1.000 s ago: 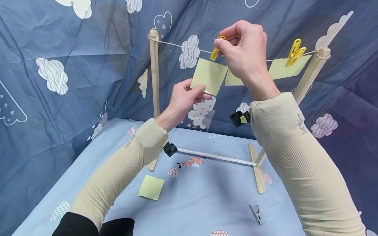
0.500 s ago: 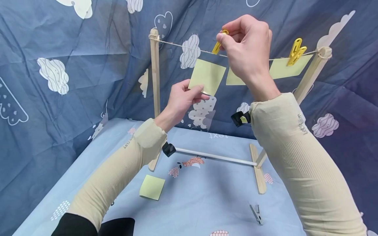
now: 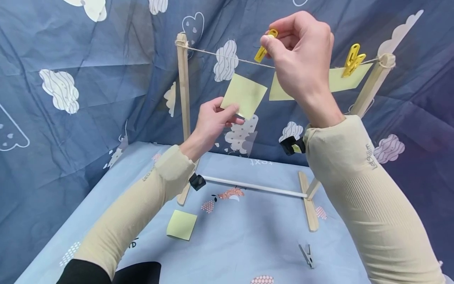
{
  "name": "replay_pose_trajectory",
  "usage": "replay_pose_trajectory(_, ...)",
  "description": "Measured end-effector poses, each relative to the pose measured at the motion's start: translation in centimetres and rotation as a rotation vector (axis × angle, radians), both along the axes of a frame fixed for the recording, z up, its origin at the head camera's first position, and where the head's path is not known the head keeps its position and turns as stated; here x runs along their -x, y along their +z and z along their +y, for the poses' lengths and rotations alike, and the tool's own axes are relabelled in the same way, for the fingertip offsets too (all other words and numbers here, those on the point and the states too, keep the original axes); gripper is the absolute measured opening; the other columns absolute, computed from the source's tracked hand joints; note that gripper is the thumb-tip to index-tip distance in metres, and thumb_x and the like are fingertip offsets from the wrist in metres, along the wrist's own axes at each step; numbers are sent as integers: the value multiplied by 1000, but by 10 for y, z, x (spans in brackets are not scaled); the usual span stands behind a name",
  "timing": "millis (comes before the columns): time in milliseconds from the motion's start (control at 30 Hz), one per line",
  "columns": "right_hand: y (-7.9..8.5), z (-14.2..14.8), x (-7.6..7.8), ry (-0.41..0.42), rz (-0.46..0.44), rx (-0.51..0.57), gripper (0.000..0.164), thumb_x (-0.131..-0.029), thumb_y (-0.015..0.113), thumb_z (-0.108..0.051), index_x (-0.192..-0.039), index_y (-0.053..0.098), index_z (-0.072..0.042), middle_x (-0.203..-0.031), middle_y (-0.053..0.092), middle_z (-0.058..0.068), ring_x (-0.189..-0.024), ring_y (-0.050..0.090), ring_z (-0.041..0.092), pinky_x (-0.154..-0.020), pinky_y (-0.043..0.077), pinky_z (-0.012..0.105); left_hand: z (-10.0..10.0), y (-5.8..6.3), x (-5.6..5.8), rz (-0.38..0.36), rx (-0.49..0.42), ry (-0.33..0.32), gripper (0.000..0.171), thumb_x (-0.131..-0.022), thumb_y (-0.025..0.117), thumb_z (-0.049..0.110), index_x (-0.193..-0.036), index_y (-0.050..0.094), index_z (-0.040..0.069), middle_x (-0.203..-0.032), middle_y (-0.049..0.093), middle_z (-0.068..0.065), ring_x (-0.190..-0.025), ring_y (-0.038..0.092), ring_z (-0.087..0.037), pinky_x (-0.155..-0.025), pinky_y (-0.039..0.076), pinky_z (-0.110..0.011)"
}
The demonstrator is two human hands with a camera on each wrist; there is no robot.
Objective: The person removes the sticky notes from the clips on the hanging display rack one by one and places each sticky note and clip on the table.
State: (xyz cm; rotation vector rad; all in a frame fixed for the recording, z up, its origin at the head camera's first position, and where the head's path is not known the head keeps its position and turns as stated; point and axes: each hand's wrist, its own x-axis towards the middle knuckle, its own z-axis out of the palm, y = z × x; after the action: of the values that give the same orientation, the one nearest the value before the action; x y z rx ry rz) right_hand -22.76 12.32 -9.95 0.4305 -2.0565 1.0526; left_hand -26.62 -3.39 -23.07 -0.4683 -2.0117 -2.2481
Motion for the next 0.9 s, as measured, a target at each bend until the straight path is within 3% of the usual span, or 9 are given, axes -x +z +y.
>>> replay_pose_trajectory(300,-11,16,-14,23,30,50,27,-87,70,-21,-111,67,-8,-87,66,-9,-73,62,4,-73,48,16,-10,-8,-7,3,28,26,17,-92,60,12,-107,63,5,-84,70,-6,-67,68,-18,-68,47,-28)
replay_pose_trajectory(533,-27,40,-27,51,39,123,24,-84,72,-12,-107,67,-7,-84,65,-11,-72,61,6,-69,46,17,-24,-21,-13,-3,138,72,23,-90,59,11,-112,60,6,-94,69,-12,-67,64,-17,-68,49,-29)
replay_pose_trajectory(767,-51,63,-41,16,23,103,28,-83,74,-12,-110,68,-7,-85,63,-11,-78,59,7,-68,44,17,-39,-39,-20,18,266,38,31,-90,56,8,-121,54,5,-106,67,-17,-77,62,-20,-64,48,-24)
replay_pose_trajectory(900,-69,74,-50,42,33,129,29,-81,74,-8,-110,69,-6,-85,62,-10,-77,57,7,-66,42,17,-43,-50,-26,51,311,-8,36,-90,56,5,-126,52,3,-108,67,-20,-77,60,-19,-63,47,-23)
